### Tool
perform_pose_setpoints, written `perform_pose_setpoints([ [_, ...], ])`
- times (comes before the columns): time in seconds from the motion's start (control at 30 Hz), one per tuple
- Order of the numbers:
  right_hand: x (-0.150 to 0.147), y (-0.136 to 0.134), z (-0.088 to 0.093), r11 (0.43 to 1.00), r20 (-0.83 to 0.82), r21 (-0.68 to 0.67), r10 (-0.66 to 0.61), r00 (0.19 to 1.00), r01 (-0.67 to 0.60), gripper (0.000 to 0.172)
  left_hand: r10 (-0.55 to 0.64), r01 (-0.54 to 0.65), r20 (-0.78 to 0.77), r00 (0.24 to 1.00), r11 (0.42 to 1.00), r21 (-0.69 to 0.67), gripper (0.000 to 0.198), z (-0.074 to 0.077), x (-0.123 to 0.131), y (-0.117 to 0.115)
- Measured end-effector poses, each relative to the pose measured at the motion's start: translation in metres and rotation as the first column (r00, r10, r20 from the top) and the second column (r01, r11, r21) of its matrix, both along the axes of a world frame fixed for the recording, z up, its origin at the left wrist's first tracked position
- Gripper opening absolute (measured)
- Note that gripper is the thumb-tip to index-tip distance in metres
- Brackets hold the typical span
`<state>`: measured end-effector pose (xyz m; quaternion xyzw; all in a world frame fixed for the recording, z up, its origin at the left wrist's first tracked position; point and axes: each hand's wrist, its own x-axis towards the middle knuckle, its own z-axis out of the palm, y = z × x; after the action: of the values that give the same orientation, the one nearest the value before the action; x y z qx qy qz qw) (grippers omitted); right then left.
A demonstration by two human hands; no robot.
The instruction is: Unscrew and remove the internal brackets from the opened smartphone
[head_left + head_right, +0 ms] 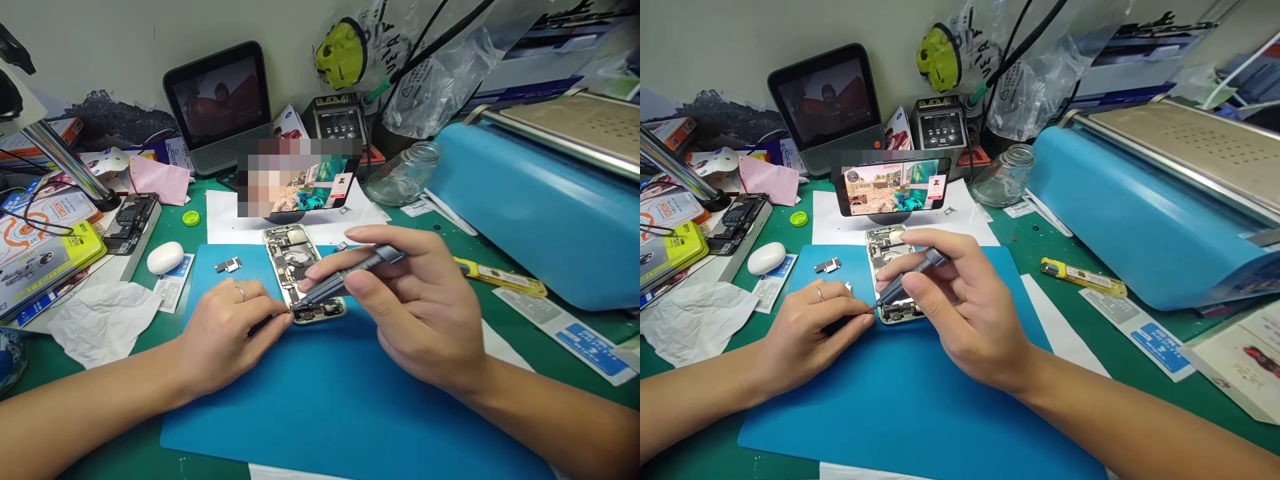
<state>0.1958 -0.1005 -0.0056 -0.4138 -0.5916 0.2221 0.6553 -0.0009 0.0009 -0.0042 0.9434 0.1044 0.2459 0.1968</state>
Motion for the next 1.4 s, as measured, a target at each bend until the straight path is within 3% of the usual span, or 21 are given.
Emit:
perform_pose_setpoints([
  [0.27, 0.001, -0.004, 0.002, 0.998, 0.105, -0.056, -0.029, 0.994, 0.035, 0.059, 0.004, -0.004, 0.027, 1.0, 1.0, -0.005, 0.016, 0.001, 0.001, 0.0],
  [0.53, -0.001, -0.006, 0.007, 0.992, 0.072, -0.052, -0.112, 0.991, 0.116, 0.053, 0.063, -0.063, -0.001, 0.998, 0.997, -0.052, 0.014, 0.0, 0.001, -0.002],
  [0.83, 0.005, -0.005, 0.007, 0.985, 0.106, -0.039, -0.163, 0.981, 0.168, 0.054, 0.05, -0.053, -0.042, 0.998, 0.996, -0.067, 0.019, 0.001, 0.0, -0.001],
  [0.93, 0.015, -0.004, 0.005, 0.982, 0.179, 0.019, -0.188, 0.966, 0.188, 0.063, 0.013, -0.011, -0.062, 0.998, 1.0, 0.019, 0.022, 0.003, 0.001, -0.001],
  [1.1, 0.03, -0.006, 0.0, 0.977, 0.37, 0.061, -0.213, 0.904, 0.206, 0.075, -0.142, 0.16, -0.119, 0.983, 0.974, 0.158, 0.03, 0.007, 0.002, -0.002],
  [1.2, 0.032, -0.007, -0.003, 0.986, 0.412, 0.017, -0.157, 0.897, 0.165, 0.077, -0.162, 0.205, -0.217, 0.963, 0.96, 0.19, 0.039, 0.007, 0.002, -0.003],
  [1.4, 0.03, -0.006, 0.001, 0.984, 0.411, -0.004, -0.162, 0.897, 0.179, 0.068, -0.156, 0.212, -0.284, 0.946, 0.961, 0.177, 0.039, 0.006, 0.002, -0.004],
])
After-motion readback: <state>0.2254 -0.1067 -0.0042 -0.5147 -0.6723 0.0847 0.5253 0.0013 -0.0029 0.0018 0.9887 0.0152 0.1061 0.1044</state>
